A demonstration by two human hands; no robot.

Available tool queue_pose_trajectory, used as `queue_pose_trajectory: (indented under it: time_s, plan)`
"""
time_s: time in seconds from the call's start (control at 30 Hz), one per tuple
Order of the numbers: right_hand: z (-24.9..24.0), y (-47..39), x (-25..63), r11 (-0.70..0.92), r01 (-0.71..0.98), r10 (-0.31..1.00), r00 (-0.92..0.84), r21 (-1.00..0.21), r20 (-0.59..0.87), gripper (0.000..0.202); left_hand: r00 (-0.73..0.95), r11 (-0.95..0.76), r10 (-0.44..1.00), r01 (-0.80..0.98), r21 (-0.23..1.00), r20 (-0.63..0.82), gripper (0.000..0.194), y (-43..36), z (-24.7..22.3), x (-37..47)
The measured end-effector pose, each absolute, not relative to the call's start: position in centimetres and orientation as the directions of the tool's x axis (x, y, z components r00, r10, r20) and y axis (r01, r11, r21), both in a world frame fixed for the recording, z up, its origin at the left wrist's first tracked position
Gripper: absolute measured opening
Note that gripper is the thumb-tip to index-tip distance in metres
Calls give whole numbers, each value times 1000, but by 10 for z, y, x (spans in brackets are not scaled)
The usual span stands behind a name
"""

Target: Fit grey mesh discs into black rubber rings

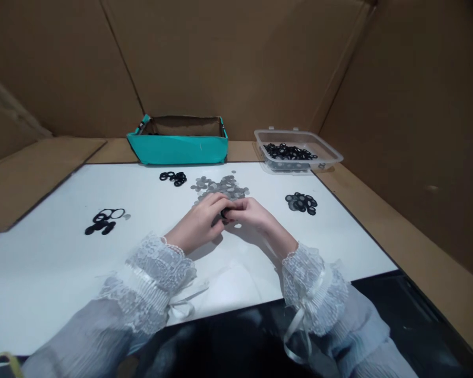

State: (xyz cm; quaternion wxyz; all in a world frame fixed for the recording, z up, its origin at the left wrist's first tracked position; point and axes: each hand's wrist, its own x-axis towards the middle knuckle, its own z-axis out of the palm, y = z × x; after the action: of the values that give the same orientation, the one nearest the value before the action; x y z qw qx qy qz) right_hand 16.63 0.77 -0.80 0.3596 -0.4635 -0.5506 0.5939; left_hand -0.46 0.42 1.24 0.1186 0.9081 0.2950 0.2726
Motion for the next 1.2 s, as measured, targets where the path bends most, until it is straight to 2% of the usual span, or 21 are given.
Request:
queue_pose_trajectory:
  time_s: [0.07, 0.1, 0.13, 0.2, 0.23, 0.27, 0.33, 0.4, 0.53, 0.67, 0.77, 0.87, 0.97, 1.03, 1.07, 1.13, 1.2]
  plan:
    - [-6, 10, 173, -92, 99, 963, -242, -991, -114, 16, 602, -761, 649, 506, 407, 466, 38, 15, 13, -13]
    - [-5, 11, 178, -51, 108, 981, -183, -993, -70, 18, 522, -712, 700, 560, 423, 488, 34, 24, 12, -20]
    - [-4, 11, 186, 5, 126, 994, -112, -992, -9, 19, 413, -630, 764, 641, 439, 495, 28, 33, 11, -29]
    - [-4, 11, 205, 106, 191, 992, 43, -976, 116, 21, 128, -341, 889, 825, 450, 441, 21, 53, 5, -50]
    - [-6, 9, 216, 147, 232, 978, 114, -962, 177, 23, -20, -174, 910, 888, 425, 414, 22, 62, 2, -60]
    - [-8, 7, 229, 176, 268, 955, 188, -947, 230, 26, -92, -98, 905, 905, 415, 415, 26, 70, -3, -69]
    - [-18, -1, 254, 199, 350, 870, 367, -915, 329, 31, -227, 43, 876, 916, 400, 426, 36, 85, -11, -83]
    - [-31, -8, 276, 198, 413, 814, 436, -889, 384, 26, -272, 100, 874, 912, 398, 402, 39, 95, -18, -89]
    - [-55, -14, 306, 143, 554, 793, 431, -820, 430, 18, -279, 119, 892, 905, 409, 357, 34, 110, -22, -90]
    - [-64, -9, 315, 110, 735, 786, 347, -669, 511, 18, -296, 114, 894, 876, 469, 335, 23, 114, -21, -89]
    - [-59, -10, 312, 108, 785, 762, 329, -611, 558, 21, -322, 97, 888, 829, 551, 328, 18, 111, -17, -88]
    - [-44, -14, 297, 169, 775, 710, 333, -609, 620, 21, -350, 46, 867, 763, 645, 353, 14, 105, -12, -81]
    - [-22, -12, 263, 293, 674, 736, 295, -678, 610, 18, -323, -50, 872, 689, 723, 368, 13, 90, -4, -58]
    - [-9, -5, 232, 369, 525, 837, 172, -767, 520, 19, -206, -159, 911, 621, 767, 356, 14, 73, 1, -37]
    - [-3, 0, 215, 379, 425, 888, 82, -822, 452, 22, -90, -270, 930, 494, 826, 358, 16, 63, 3, -26]
    - [4, 8, 184, 311, 228, 949, -124, -923, 289, 25, 64, -389, 919, 308, 868, 389, 20, 43, 6, -8]
    - [6, 15, 161, 245, 96, 950, -224, -965, 219, 28, 153, -429, 903, 247, 869, 402, 19, 29, 7, 2]
